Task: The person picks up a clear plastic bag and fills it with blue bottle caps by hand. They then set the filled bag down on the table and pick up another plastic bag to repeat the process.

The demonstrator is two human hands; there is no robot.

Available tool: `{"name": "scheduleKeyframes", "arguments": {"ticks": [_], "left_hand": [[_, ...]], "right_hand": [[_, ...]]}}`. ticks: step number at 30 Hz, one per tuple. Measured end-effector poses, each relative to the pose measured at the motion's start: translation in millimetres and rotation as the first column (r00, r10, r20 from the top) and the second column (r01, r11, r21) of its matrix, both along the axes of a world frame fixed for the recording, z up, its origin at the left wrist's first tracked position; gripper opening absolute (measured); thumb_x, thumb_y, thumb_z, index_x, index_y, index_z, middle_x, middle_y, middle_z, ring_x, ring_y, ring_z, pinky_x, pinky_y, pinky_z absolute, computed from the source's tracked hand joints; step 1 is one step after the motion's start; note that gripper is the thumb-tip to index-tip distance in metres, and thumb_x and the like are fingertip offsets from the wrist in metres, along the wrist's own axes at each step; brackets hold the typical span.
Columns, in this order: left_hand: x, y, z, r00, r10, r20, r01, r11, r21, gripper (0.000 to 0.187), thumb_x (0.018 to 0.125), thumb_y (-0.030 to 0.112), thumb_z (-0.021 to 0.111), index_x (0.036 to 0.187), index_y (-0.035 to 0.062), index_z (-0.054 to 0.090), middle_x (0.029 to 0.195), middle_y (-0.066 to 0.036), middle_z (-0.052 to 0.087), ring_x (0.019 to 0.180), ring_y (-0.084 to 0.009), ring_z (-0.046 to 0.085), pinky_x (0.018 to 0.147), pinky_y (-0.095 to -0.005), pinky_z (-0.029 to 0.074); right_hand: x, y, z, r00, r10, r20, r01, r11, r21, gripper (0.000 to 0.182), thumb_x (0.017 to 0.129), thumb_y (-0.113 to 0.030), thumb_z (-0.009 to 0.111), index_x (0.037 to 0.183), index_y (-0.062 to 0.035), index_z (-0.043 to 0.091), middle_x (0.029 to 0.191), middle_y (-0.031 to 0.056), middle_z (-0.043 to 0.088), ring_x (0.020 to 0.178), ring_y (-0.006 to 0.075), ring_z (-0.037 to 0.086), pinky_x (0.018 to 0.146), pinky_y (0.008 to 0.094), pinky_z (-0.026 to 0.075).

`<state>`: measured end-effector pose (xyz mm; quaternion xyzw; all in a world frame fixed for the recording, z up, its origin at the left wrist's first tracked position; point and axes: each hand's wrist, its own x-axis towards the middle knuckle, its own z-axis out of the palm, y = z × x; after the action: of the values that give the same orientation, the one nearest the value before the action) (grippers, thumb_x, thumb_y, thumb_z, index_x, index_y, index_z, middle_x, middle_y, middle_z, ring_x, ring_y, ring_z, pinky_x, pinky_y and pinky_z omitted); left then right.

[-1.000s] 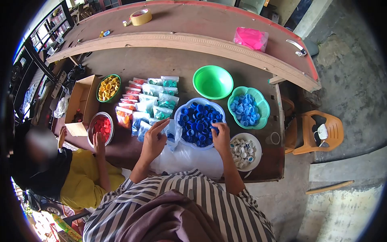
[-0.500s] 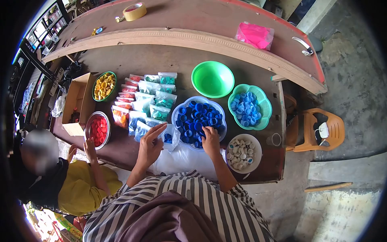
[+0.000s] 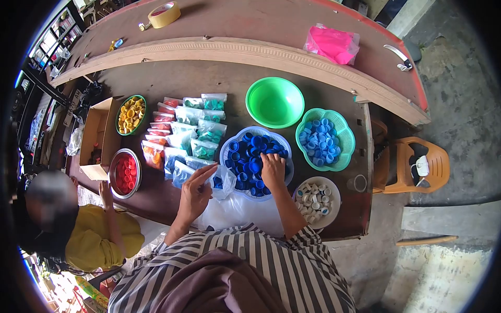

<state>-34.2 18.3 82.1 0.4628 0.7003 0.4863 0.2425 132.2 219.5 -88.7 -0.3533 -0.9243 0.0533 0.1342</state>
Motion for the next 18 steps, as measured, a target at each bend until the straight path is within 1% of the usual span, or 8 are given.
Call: {"name": "scheduleKeyframes", "arguments": {"ticks": [6, 9, 11, 12, 14, 15, 16, 18], "left_hand": [[-0.4, 5.7, -2.2, 1.0, -0.015, 0.006, 0.015, 1.0, 0.018, 0.05, 0.075, -0.011, 0.05, 0.122, 0.0016, 0.061, 0.125, -0.013, 0.062, 0.064, -0.0145, 0.06, 0.058, -0.0253, 0.046], [-1.7, 8.5, -5.4, 1.0, -0.018, 0.017, 0.017, 0.999, 0.03, 0.051, 0.075, -0.012, 0.049, 0.122, 0.0017, 0.061, 0.125, -0.014, 0.061, 0.066, -0.0147, 0.061, 0.058, -0.0253, 0.047], [-2.4, 9.8, -2.5, 1.0, -0.017, 0.018, 0.017, 1.0, 0.006, 0.051, 0.075, -0.012, 0.049, 0.123, 0.0017, 0.061, 0.125, -0.014, 0.061, 0.067, -0.015, 0.061, 0.058, -0.0252, 0.047], [-2.6, 10.2, -0.8, 1.0, -0.019, 0.018, 0.019, 1.0, 0.005, 0.051, 0.075, -0.012, 0.049, 0.123, 0.0017, 0.061, 0.125, -0.014, 0.061, 0.067, -0.015, 0.061, 0.058, -0.0252, 0.047], [-2.6, 11.4, 1.9, 0.998, -0.013, 0.056, 0.013, 1.0, -0.003, 0.052, 0.075, -0.012, 0.048, 0.123, 0.0014, 0.061, 0.126, -0.014, 0.061, 0.068, -0.0146, 0.062, 0.059, -0.0251, 0.047], [-3.1, 12.0, 0.4, 0.998, -0.016, 0.056, 0.017, 1.0, -0.002, 0.052, 0.075, -0.012, 0.048, 0.123, 0.0014, 0.061, 0.126, -0.014, 0.061, 0.068, -0.0146, 0.062, 0.059, -0.0251, 0.047], [-4.1, 12.0, -2.2, 0.999, -0.013, 0.046, 0.013, 1.0, 0.007, 0.052, 0.075, -0.012, 0.048, 0.123, 0.0012, 0.061, 0.126, -0.014, 0.061, 0.068, -0.0143, 0.062, 0.059, -0.0251, 0.047], [-5.3, 10.7, -3.3, 0.999, -0.013, 0.035, 0.012, 1.0, 0.015, 0.052, 0.075, -0.012, 0.048, 0.123, 0.001, 0.061, 0.126, -0.014, 0.061, 0.068, -0.014, 0.061, 0.058, -0.025, 0.047]], "right_hand": [[-0.9, 4.0, 0.9, 0.997, -0.041, -0.062, 0.034, 0.993, -0.112, 0.031, 0.078, -0.01, 0.069, 0.108, -0.0145, 0.063, 0.098, 0.0033, 0.063, 0.098, 0.0238, 0.055, 0.085, 0.0402, 0.038], [5.1, 9.1, 3.4, 0.984, 0.006, -0.176, -0.051, 0.966, -0.253, 0.031, 0.076, -0.012, 0.073, 0.105, -0.0151, 0.064, 0.098, 0.0042, 0.065, 0.099, 0.0239, 0.056, 0.087, 0.0402, 0.038], [8.3, 9.5, 6.4, 0.937, -0.071, -0.342, -0.092, 0.894, -0.438, 0.031, 0.076, -0.013, 0.075, 0.105, -0.0128, 0.064, 0.099, 0.0071, 0.068, 0.095, 0.0251, 0.061, 0.086, 0.0396, 0.043], [9.1, 9.4, 6.7, 0.937, -0.073, -0.342, -0.09, 0.894, -0.439, 0.031, 0.076, -0.013, 0.075, 0.105, -0.0128, 0.064, 0.099, 0.0071, 0.068, 0.095, 0.0251, 0.061, 0.086, 0.0396, 0.043], [11.9, 9.5, 8.1, 0.822, -0.252, -0.511, -0.143, 0.777, -0.613, 0.029, 0.079, -0.011, 0.074, 0.107, -0.0097, 0.065, 0.097, 0.0086, 0.068, 0.089, 0.0216, 0.065, 0.08, 0.0357, 0.049], [16.1, 10.3, 12.8, 0.84, -0.277, -0.466, -0.138, 0.722, -0.678, 0.03, 0.084, -0.009, 0.071, 0.112, -0.0066, 0.063, 0.098, 0.0085, 0.068, 0.087, 0.0168, 0.067, 0.075, 0.0301, 0.051], [18.5, 11.0, 10.8, 0.84, -0.279, -0.466, -0.136, 0.723, -0.677, 0.03, 0.084, -0.009, 0.071, 0.112, -0.0066, 0.063, 0.098, 0.0085, 0.068, 0.087, 0.0168, 0.067, 0.075, 0.0301, 0.051], [18.4, 7.9, 16.6, 0.732, -0.429, -0.53, -0.29, 0.507, -0.812, 0.028, 0.09, -0.01, 0.066, 0.117, -0.0048, 0.06, 0.103, 0.0078, 0.066, 0.089, 0.0151, 0.066, 0.076, 0.028, 0.051]]}}
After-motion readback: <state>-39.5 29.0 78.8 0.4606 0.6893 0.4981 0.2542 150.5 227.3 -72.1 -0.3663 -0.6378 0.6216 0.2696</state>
